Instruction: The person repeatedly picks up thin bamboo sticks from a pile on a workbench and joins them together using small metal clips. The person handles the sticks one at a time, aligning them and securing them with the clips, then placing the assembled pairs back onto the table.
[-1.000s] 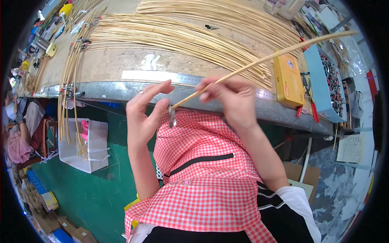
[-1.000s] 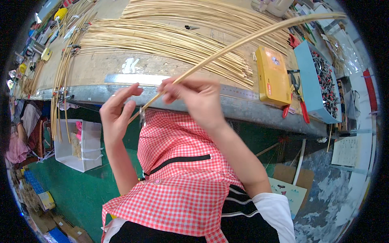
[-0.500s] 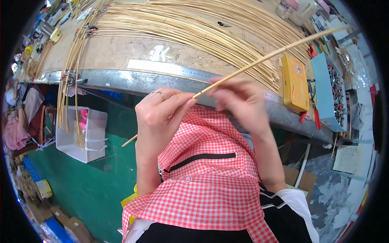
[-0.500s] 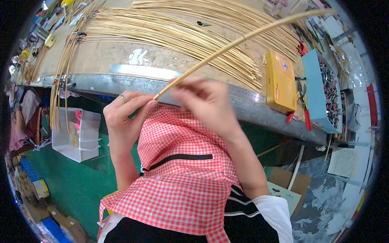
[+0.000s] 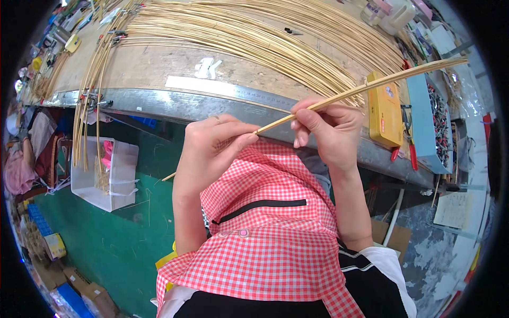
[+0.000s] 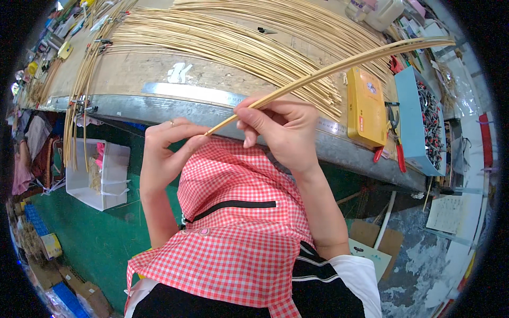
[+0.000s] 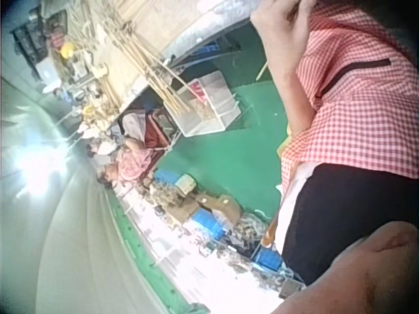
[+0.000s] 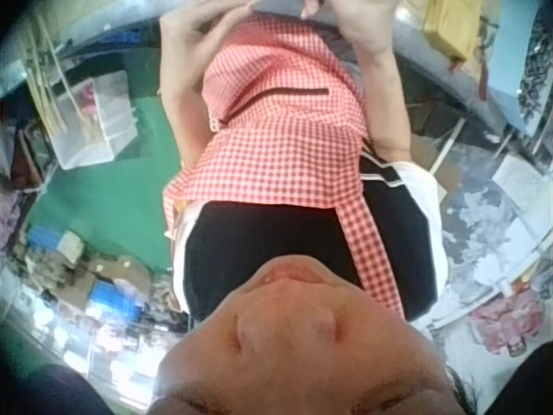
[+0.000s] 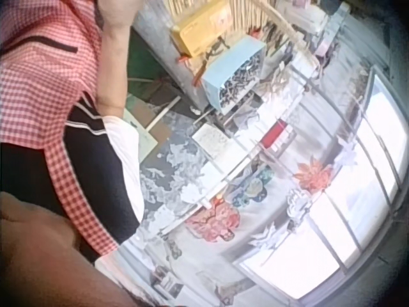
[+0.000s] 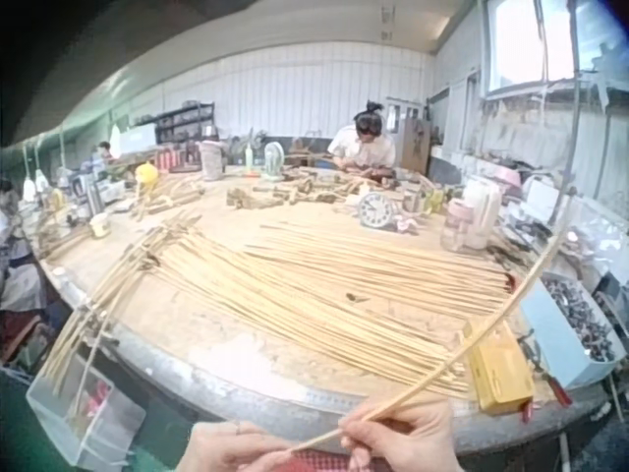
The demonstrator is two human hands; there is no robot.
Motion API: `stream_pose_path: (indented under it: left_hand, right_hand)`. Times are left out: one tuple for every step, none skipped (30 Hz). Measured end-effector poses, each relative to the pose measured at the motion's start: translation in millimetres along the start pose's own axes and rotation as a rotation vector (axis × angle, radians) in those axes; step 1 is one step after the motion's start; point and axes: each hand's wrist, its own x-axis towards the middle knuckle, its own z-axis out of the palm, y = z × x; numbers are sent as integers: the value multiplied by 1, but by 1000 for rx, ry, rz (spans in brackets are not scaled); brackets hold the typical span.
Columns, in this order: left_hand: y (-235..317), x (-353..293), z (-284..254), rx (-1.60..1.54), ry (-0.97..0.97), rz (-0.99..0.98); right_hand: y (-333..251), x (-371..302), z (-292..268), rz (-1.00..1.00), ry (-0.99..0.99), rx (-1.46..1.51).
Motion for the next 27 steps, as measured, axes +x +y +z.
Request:
stream_pose_path:
  left_hand:
    - [-1, 0, 4, -121, -5, -20]
    - [-2, 0, 6, -243, -10, -40]
    - [0, 0, 7, -364, -45, -134]
    - [3, 0, 6, -484, -80, -229]
    - [5, 0, 7, -605, -115, -324]
    - [3, 1, 12, -679, -78, -282]
    - [-2, 0, 15, -683, -64, -261]
    - [-6, -1, 18, -686, -48, -241]
    - [-9, -1, 18, -687, -33, -227]
    - [-10, -1, 17, -640, -5, -213]
    - [-11, -1, 15, -594, 24, -201]
    - [-11, -2, 14, -544, 55, -189]
    - [-12, -2, 12, -531, 90, -194]
    - [-12, 0, 11, -518, 119, -195]
    - [-13, 0, 11, -503, 151, -198]
    - [-14, 1, 9, -496, 156, -214]
    - [-14, 1, 9, -483, 168, -213]
    - [-13, 2, 9, -467, 175, -208]
    - [-15, 3, 9, -454, 179, -200]
    - [-17, 3, 10, -466, 185, -161]
    - [-16, 2, 9, -454, 191, -171]
    - [-13, 2, 8, -443, 194, -180]
    - [-12, 4, 6, -432, 194, -186]
    - [-14, 2, 5, -386, 180, -195]
    - [-14, 2, 4, -373, 187, -195]
    - [-13, 2, 3, -360, 191, -193]
    - [-14, 2, 4, -356, 199, -192]
  right_hand:
    - [1, -1, 2, 16, -31, -11]
    - [1, -2, 3, 33, -62, -22]
    - [0, -1, 3, 48, -95, -33]
    - [-1, 0, 3, 38, -136, -43]
    - [-1, 2, 3, 28, -178, -53]
    - [-1, 5, 2, 17, -220, -65]
    - [-2, 8, 2, 6, -263, -77]
    - [-3, 13, 0, 7, -317, -93]
    - [-4, 20, -3, 9, -371, -104]
    - [-5, 28, -7, 11, -422, -116]
    - [-6, 40, -17, 56, -437, -169]
    - [-6, 58, -30, 100, -455, -220]
    - [-6, 78, -40, 142, -470, -274]
    - [-5, 99, -45, 94, -377, -474]
    - [1, 123, -51, 47, -283, -670]
    - [9, 146, -60, 23, -218, -913]
    - [22, 168, -72, -2, -145, -1152]
    - [44, 191, -92, -129, -165, -1244]
    - [63, 210, -111, -258, -179, -1339]
    - [75, 221, -119, -328, -247, -1416]
    - [80, 227, -116, -396, -324, -1491]
    - [84, 231, -116, -464, -399, -1567]
    - [84, 235, -119, -392, -384, -1573]
    - [77, 234, -109, -319, -387, -1574]
    - [74, 233, -103, -244, -387, -1576]
    - [75, 240, -107, -327, -389, -1607]
    - [70, 235, -104, -337, -298, -1511]
